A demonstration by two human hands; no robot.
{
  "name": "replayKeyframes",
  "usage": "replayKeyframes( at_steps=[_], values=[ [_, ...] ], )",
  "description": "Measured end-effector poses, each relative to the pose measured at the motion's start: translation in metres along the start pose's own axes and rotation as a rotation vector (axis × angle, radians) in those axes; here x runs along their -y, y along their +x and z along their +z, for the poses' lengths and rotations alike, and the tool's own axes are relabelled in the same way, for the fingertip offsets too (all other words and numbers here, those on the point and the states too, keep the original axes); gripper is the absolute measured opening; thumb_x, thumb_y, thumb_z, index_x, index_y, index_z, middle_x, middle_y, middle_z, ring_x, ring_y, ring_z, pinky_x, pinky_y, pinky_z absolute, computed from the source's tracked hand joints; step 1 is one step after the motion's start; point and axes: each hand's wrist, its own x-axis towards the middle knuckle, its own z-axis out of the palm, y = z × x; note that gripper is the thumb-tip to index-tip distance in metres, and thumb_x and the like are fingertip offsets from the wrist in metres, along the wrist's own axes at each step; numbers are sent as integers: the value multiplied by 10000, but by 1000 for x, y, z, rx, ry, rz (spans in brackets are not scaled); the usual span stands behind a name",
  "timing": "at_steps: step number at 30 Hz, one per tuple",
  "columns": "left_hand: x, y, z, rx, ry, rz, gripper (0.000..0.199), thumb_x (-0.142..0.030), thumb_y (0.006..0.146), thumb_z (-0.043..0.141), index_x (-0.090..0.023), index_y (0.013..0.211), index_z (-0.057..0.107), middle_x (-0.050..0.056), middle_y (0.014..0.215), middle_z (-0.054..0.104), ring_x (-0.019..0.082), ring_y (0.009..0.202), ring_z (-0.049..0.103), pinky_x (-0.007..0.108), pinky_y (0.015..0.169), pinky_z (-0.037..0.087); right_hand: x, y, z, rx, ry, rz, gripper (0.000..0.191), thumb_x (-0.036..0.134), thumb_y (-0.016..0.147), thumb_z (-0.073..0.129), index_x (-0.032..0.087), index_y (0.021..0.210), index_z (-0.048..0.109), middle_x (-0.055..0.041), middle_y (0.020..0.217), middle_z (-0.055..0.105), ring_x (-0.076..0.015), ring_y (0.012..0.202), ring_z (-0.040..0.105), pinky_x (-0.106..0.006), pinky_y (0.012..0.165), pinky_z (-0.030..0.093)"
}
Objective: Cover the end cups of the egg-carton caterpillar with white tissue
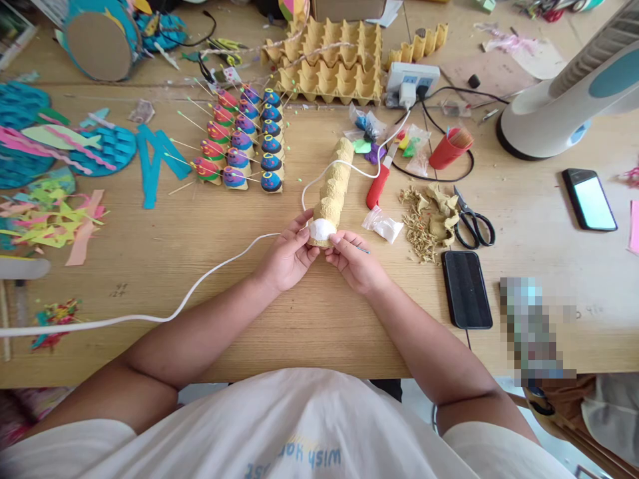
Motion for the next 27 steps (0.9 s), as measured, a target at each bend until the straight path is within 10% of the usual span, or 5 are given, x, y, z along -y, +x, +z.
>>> replayKeyframes(
  at_steps=[27],
  values=[
    [-1,1,-1,-14,2,-16,537,-199,868,875,-242,1369,685,-9,1030,814,79,811,755,153,688,592,1,1,2,-18,5,-3,412,488,622,1057,210,754,784,25,678,740,-65,644,659,-145,605,572]
  ],
)
